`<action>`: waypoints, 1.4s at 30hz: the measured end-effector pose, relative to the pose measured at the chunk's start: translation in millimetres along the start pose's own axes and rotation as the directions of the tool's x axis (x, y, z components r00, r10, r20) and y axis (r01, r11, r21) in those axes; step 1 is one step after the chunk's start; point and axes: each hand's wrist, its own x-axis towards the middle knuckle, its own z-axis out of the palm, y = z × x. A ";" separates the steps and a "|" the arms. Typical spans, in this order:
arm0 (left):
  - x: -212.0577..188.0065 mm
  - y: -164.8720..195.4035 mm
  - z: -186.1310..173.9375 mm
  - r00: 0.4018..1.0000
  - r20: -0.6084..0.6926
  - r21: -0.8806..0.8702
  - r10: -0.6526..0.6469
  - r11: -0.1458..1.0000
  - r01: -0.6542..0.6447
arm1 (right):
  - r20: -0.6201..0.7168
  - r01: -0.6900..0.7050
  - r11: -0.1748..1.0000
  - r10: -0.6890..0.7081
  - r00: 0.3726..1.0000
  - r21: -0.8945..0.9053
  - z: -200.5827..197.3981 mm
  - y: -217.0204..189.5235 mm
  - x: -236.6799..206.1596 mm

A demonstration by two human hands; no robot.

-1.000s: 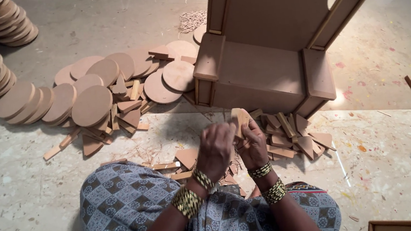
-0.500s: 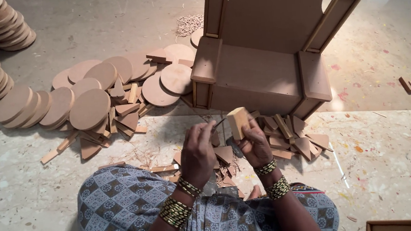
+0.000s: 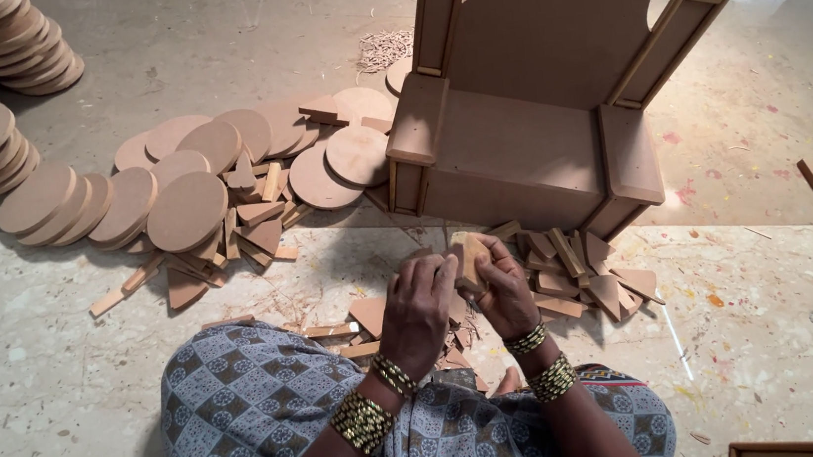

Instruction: The person sits on the floor and sands small wooden cut pieces one at a time, rubbing a sanding block over each piece by hand and setting finished pieces aside among a pile of wooden cutouts.

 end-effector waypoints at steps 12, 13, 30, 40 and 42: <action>-2.4 4.6 8.1 0.998 0.054 0.058 0.017 0.998 -0.020 | -0.198 0.116 0.993 -0.121 0.973 -0.034 4.9 3.4 3.3; -4.9 5.6 7.0 0.998 0.055 0.049 0.014 0.999 -0.017 | -0.199 0.113 0.993 -0.117 0.973 -0.031 4.1 3.4 3.2; -9.4 -4.0 21.5 0.998 0.058 0.059 0.012 0.998 -0.015 | -0.182 0.070 0.997 -0.071 0.981 -0.016 -1.5 -3.4 4.0; 21.6 -53.0 21.4 0.990 -0.041 0.023 -0.138 0.990 0.139 | 0.086 0.027 1.000 -0.026 0.996 -0.004 14.5 1.2 -4.0; 16.2 -50.2 9.7 0.986 -0.042 -0.018 -0.161 0.987 0.161 | 0.045 0.036 0.999 -0.037 0.998 0.014 15.1 -0.3 -4.1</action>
